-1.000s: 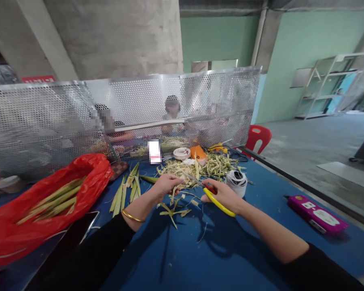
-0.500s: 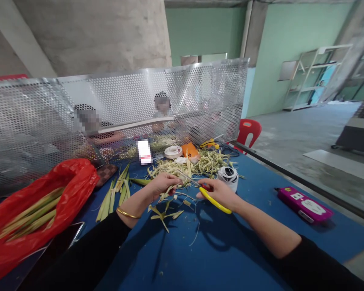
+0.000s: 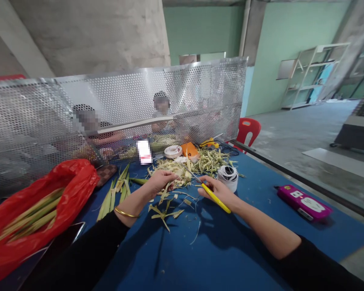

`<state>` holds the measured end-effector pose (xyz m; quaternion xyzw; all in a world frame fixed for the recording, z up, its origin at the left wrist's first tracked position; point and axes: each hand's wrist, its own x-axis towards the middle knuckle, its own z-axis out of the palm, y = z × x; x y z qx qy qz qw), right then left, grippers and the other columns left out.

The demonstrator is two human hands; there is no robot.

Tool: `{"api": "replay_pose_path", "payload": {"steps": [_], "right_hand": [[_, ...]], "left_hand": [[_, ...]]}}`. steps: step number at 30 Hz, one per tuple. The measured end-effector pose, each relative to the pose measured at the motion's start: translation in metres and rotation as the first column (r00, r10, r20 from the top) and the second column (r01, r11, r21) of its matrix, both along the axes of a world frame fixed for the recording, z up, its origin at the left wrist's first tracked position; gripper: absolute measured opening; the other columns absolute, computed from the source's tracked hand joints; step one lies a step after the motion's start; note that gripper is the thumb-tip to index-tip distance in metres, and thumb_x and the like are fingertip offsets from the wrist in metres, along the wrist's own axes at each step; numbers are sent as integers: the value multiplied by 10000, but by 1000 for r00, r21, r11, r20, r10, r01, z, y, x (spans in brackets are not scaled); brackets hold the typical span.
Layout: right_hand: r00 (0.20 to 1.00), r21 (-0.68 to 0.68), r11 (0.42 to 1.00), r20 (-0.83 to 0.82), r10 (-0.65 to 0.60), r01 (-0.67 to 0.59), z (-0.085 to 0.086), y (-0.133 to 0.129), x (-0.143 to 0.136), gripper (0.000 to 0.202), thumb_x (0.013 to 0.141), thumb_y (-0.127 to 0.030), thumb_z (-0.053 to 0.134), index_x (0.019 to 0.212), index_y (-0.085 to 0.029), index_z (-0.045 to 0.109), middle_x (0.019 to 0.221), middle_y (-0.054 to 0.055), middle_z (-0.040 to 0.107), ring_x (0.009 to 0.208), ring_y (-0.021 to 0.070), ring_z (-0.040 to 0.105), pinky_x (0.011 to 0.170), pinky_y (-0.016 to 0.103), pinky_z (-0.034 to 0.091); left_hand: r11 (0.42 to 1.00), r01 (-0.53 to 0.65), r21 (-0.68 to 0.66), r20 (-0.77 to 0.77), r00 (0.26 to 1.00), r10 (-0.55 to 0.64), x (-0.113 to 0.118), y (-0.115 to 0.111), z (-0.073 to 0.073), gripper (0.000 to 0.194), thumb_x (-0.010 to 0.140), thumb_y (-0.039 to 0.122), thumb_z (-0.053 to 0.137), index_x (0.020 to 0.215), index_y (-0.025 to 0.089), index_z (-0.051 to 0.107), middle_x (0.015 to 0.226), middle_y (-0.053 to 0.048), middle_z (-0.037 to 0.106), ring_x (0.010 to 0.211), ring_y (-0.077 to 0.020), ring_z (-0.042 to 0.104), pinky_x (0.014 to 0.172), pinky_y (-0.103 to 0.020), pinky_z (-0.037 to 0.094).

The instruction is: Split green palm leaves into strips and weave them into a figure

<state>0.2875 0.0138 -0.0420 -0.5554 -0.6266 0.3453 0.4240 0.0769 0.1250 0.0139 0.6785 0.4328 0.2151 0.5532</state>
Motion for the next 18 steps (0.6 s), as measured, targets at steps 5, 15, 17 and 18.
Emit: {"api": "replay_pose_path", "payload": {"steps": [5,15,17,18], "right_hand": [[986,22,1000,168,-9,6,5,-7,-3,464,733,-514,633,1083,-223,541,704,-38,490,623,131,436,582,248,368],[975,48,998,215,-54,45,7,-5,-3,430,709,-499,651,1027,-210,630,685,-20,566,607,144,469,582,258,384],[977,37,998,206,-58,52,5,-3,-2,423,708,-504,648,1006,-204,647,628,-35,533,565,127,434,537,240,354],[977,35,998,206,-62,56,4,-2,-1,428,704,-509,650,1001,-201,653,609,-40,518,554,123,420,522,234,339]], "left_hand": [[999,-46,19,7,999,46,-4,-1,3,261,693,388,670,748,135,702,432,42,504,409,-89,431,432,-216,300],[998,57,20,-27,998,-57,10,-10,4,163,638,306,688,648,143,688,419,34,513,402,-93,424,426,-223,311],[998,66,14,-21,998,-66,12,-9,3,170,641,304,678,678,139,695,417,38,502,408,-97,431,430,-224,316],[998,70,12,-17,997,-69,13,-8,3,177,643,308,673,689,138,696,415,40,495,410,-98,432,431,-224,316]]}}
